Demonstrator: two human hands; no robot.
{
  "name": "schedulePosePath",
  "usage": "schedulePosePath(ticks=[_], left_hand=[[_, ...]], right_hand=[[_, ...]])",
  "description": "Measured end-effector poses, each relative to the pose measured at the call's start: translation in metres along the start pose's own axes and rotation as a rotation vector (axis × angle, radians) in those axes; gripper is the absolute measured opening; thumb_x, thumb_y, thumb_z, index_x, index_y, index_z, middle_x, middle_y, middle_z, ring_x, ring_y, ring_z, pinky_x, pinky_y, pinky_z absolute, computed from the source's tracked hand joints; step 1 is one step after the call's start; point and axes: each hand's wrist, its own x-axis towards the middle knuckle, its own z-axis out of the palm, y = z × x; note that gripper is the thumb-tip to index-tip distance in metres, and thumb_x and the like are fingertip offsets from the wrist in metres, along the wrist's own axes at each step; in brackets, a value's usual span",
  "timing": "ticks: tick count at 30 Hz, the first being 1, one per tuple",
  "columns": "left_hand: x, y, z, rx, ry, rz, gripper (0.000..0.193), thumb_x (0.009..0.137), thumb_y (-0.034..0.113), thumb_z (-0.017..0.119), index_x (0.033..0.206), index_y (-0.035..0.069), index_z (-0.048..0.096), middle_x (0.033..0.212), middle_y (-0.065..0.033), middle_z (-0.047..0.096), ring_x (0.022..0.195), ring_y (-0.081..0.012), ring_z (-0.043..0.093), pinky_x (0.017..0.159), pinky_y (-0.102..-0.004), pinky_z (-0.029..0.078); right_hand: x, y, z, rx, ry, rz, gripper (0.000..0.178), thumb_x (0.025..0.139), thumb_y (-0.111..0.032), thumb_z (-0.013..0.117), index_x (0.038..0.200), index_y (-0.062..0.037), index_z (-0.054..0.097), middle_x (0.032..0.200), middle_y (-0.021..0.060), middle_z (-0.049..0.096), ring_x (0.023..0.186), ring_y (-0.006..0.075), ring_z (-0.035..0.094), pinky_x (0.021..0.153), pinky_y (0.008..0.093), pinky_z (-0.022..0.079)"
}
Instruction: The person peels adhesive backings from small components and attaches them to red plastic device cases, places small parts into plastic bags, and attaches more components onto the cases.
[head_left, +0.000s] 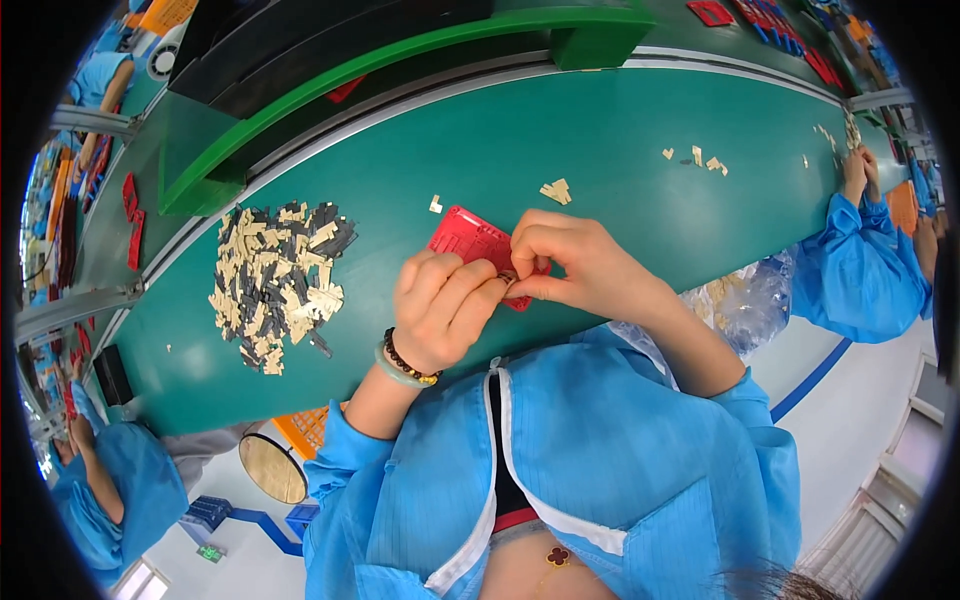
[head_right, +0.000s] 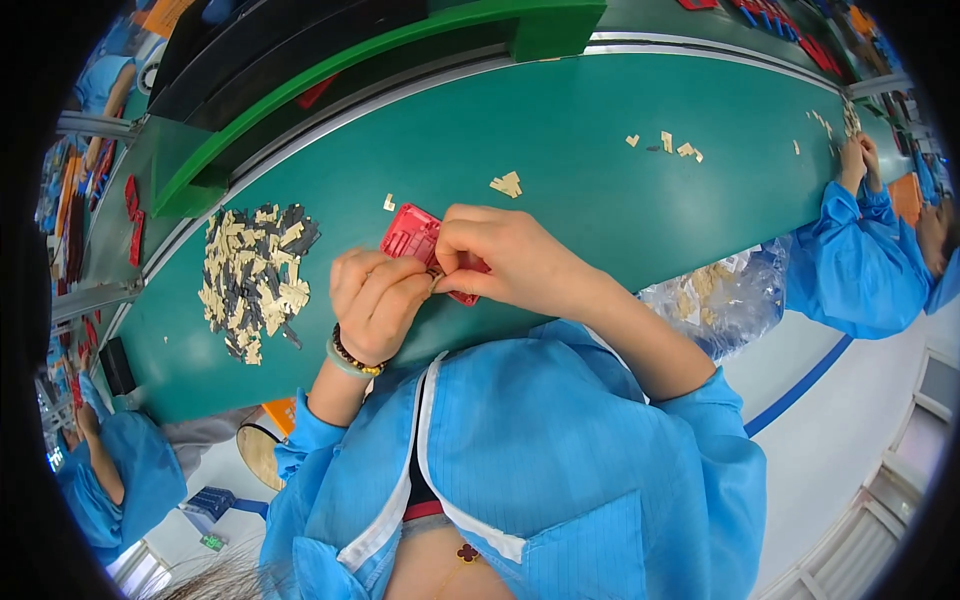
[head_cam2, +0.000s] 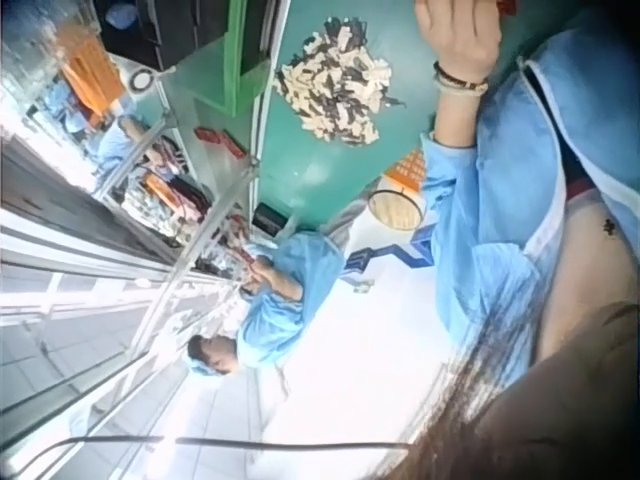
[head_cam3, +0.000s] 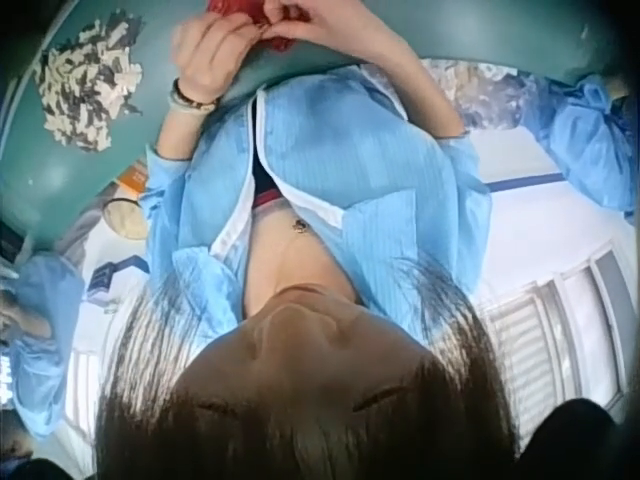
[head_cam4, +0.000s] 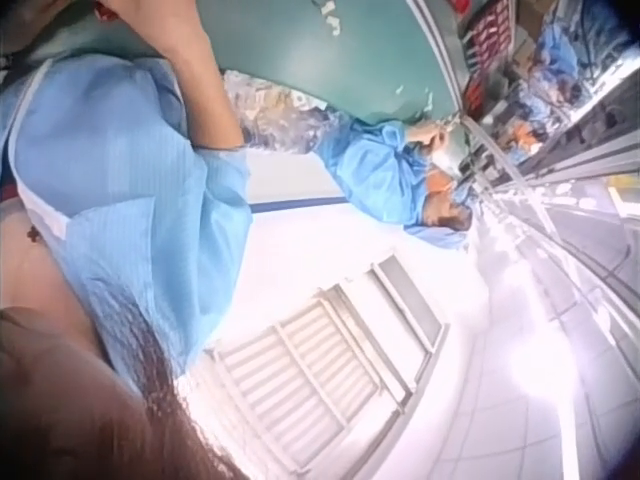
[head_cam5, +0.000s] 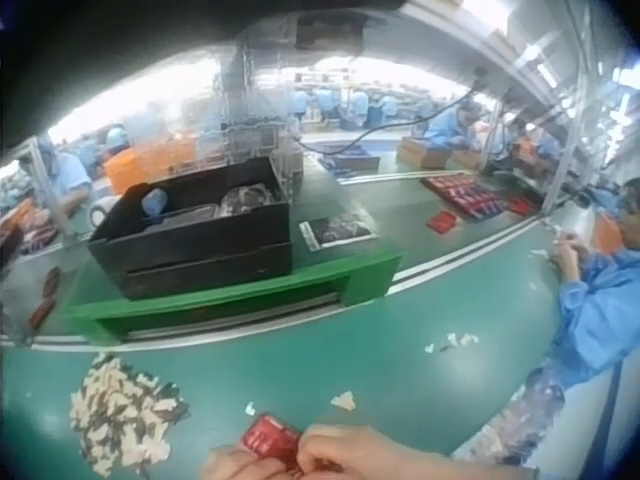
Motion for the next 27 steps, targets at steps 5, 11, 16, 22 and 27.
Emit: schedulePosePath(ticks=[5,11,16,22,27], left_hand=[[0.002,0.004,0.002,0.083,0.02,-0.008,0.022,0.06,0.011,0.073,0.079,0.009,0.063,0.084,-0.0025,0.064,0.072,-0.0201,0.055,0.064,-0.0339,0.039],[0.001,0.007,0.009,0.071,0.013,-0.03,0.024,0.057,0.01,0.073,0.078,0.009,0.062,0.082,-0.0033,0.063,0.068,-0.0205,0.055,0.062,-0.0341,0.038],[0.001,0.008,0.015,0.081,-0.047,-0.169,0.024,0.062,0.006,0.07,0.084,0.007,0.059,0.086,-0.0045,0.061,0.076,-0.0218,0.054,0.067,-0.035,0.039],[0.001,0.005,0.018,-0.002,-0.191,-0.455,0.03,0.071,-0.004,0.06,0.099,0.003,0.053,0.094,-0.0093,0.061,0.087,-0.0278,0.054,0.074,-0.0386,0.041],[-0.002,0.005,0.008,-0.34,-0.199,-0.761,0.039,0.078,-0.005,0.054,0.115,-0.001,0.045,0.109,-0.0184,0.055,0.099,-0.0293,0.054,0.086,-0.0385,0.043]], right_hand=[[0.002,-0.001,0.005,-0.098,0.082,-0.103,0.018,0.071,-0.005,0.072,0.082,-0.0052,0.057,0.083,0.0044,0.057,0.076,0.02,0.059,0.063,0.0307,0.049],[-0.002,0.005,0.007,-0.305,0.119,-0.241,0.016,0.071,-0.008,0.071,0.081,-0.0056,0.058,0.084,0.0053,0.058,0.077,0.0213,0.06,0.064,0.0315,0.05],[-0.009,0.01,0.001,-0.359,0.049,-0.266,0.016,0.071,-0.009,0.067,0.08,-0.0068,0.055,0.08,0.0049,0.052,0.076,0.0216,0.057,0.063,0.0333,0.049],[-0.009,0.013,-0.006,-0.844,0.293,-0.035,0.03,0.065,-0.014,0.068,0.094,-0.0073,0.06,0.101,0.007,0.056,0.097,0.024,0.054,0.083,0.0364,0.042],[0.023,0.007,0.025,-0.841,0.303,-0.439,0.022,0.066,-0.018,0.069,0.082,-0.0073,0.058,0.098,0.006,0.057,0.097,0.0219,0.056,0.081,0.0354,0.042]])
